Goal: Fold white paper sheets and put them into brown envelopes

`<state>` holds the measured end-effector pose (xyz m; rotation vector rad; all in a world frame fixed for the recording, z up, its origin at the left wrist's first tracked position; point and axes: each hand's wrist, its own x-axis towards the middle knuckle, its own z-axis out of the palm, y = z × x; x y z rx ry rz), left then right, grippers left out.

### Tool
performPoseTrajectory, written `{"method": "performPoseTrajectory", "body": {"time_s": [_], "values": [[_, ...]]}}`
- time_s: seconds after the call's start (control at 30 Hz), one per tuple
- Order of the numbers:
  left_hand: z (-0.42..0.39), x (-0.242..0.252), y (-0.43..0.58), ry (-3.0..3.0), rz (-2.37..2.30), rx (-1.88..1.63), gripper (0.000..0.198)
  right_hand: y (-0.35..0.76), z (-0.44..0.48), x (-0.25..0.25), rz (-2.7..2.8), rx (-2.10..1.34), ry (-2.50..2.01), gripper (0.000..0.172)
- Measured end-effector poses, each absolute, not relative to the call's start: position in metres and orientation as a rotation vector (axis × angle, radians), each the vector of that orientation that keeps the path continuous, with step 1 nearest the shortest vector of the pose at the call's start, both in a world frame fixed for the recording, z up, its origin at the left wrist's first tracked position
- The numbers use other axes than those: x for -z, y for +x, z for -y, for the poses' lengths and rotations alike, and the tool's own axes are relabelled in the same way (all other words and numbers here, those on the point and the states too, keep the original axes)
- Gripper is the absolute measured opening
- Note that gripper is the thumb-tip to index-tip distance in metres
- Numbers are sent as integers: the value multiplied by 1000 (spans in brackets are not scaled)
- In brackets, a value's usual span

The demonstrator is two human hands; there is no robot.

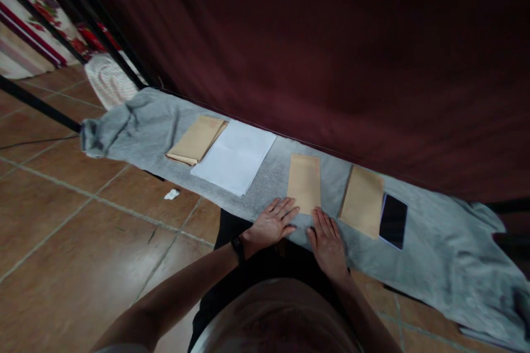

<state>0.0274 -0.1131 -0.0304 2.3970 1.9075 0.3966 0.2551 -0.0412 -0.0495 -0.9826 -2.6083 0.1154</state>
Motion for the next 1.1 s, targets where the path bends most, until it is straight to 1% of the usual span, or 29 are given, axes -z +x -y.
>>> {"method": "performPoseTrajectory", "body": {"time_s": [0.13,0.27,0.47,0.7,0.9,1.1], "values": [[93,28,30,2338,-1964,-442,51,255,42,51,2611,-68,-1010,54],[50,27,37,2327,-1958,-452,54,249,42,52,2581,-24,-1039,53],[-19,32,48,2295,-2015,-334,57,245,43,53,2498,-29,-1054,49],[-74,30,47,2218,-2083,-283,63,243,43,49,2513,-66,-1061,51],[-96,31,46,2184,-2109,-293,62,241,44,48,2493,-58,-1083,50],[-84,34,51,2195,-2096,-295,59,241,44,50,2486,-70,-1078,50]]}}
